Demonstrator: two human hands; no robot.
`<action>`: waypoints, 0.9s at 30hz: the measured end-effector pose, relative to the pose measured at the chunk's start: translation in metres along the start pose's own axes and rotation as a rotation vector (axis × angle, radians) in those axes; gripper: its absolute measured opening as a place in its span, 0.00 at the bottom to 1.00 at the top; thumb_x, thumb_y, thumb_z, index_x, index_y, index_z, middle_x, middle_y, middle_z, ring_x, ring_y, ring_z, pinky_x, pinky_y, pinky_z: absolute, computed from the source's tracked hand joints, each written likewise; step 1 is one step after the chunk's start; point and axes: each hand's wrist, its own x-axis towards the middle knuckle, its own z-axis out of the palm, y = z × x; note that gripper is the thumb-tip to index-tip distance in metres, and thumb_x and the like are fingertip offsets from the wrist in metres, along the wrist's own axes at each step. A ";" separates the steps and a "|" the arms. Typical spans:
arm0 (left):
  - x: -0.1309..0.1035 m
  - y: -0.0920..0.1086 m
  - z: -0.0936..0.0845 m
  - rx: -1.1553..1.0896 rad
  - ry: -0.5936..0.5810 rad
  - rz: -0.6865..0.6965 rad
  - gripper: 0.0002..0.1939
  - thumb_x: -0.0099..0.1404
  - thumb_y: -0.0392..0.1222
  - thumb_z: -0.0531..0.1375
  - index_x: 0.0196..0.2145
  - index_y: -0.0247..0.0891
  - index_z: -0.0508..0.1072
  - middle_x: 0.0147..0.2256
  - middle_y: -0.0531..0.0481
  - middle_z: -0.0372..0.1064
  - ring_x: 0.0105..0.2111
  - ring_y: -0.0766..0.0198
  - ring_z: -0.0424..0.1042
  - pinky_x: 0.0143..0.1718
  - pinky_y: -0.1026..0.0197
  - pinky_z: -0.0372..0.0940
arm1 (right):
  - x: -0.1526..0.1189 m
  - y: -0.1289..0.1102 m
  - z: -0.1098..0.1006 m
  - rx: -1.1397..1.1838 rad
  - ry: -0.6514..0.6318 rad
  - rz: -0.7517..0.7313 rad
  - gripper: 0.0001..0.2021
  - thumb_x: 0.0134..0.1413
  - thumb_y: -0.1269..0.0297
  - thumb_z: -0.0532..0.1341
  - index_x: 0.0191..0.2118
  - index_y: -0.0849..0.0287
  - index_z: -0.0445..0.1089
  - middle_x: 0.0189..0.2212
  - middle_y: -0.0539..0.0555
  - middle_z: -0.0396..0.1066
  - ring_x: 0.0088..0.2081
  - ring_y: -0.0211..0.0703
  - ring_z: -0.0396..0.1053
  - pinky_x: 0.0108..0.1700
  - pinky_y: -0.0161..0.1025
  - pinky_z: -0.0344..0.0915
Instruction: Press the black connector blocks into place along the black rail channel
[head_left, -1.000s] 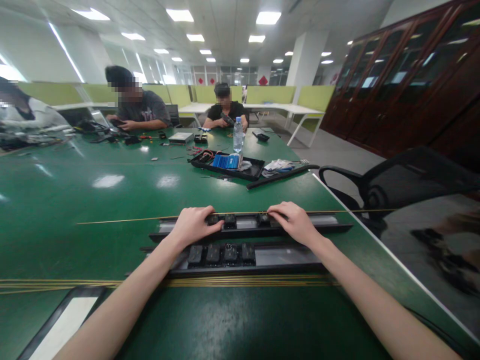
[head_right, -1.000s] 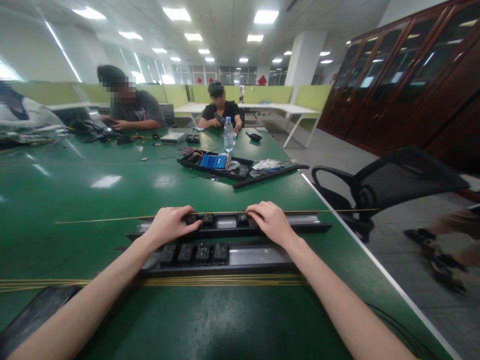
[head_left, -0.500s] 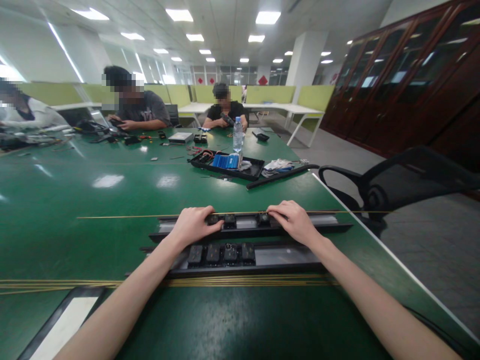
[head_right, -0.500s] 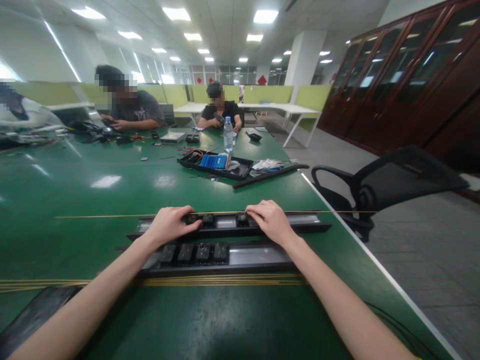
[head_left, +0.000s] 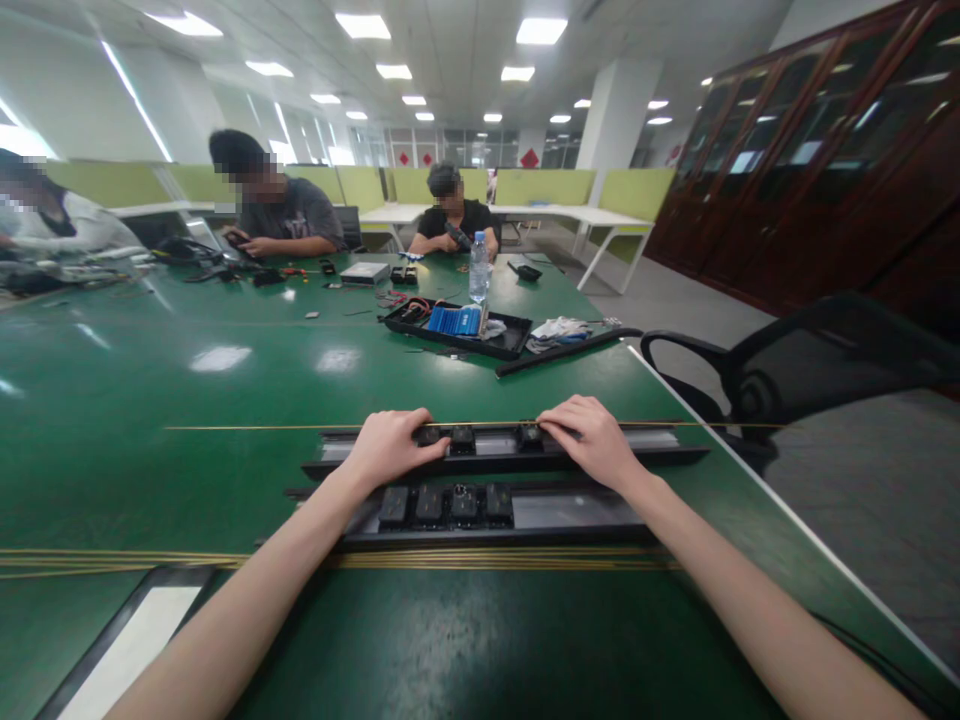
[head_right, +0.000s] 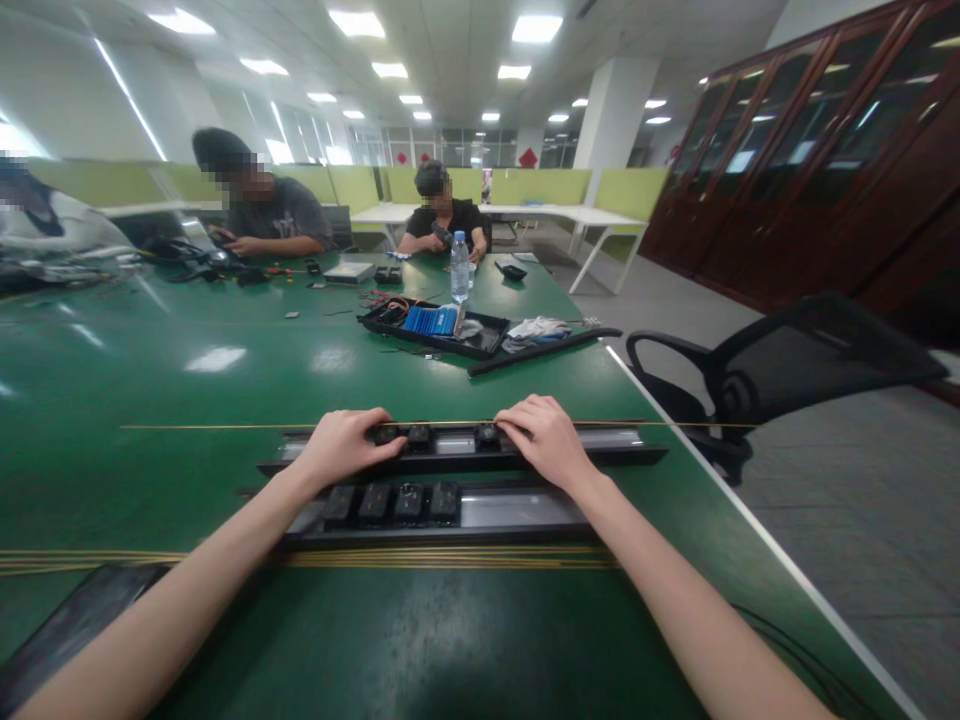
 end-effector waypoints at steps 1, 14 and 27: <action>0.000 0.000 0.000 -0.006 0.001 0.000 0.22 0.63 0.63 0.55 0.35 0.43 0.76 0.31 0.47 0.78 0.32 0.54 0.77 0.30 0.61 0.58 | 0.000 0.000 0.000 0.001 -0.001 -0.003 0.09 0.66 0.63 0.56 0.41 0.54 0.75 0.38 0.54 0.78 0.40 0.47 0.69 0.45 0.47 0.61; 0.001 -0.001 0.002 -0.028 -0.015 -0.007 0.19 0.63 0.61 0.57 0.32 0.42 0.73 0.30 0.49 0.77 0.32 0.56 0.76 0.29 0.61 0.57 | 0.000 0.005 -0.003 0.134 0.037 0.053 0.08 0.62 0.64 0.60 0.38 0.53 0.77 0.34 0.53 0.77 0.39 0.49 0.68 0.44 0.48 0.68; 0.001 -0.001 0.002 -0.049 -0.016 -0.018 0.19 0.63 0.60 0.58 0.34 0.41 0.74 0.30 0.47 0.77 0.32 0.54 0.76 0.31 0.61 0.60 | 0.000 0.015 -0.011 0.173 -0.008 0.096 0.09 0.60 0.59 0.61 0.37 0.53 0.78 0.33 0.55 0.77 0.40 0.51 0.70 0.43 0.48 0.69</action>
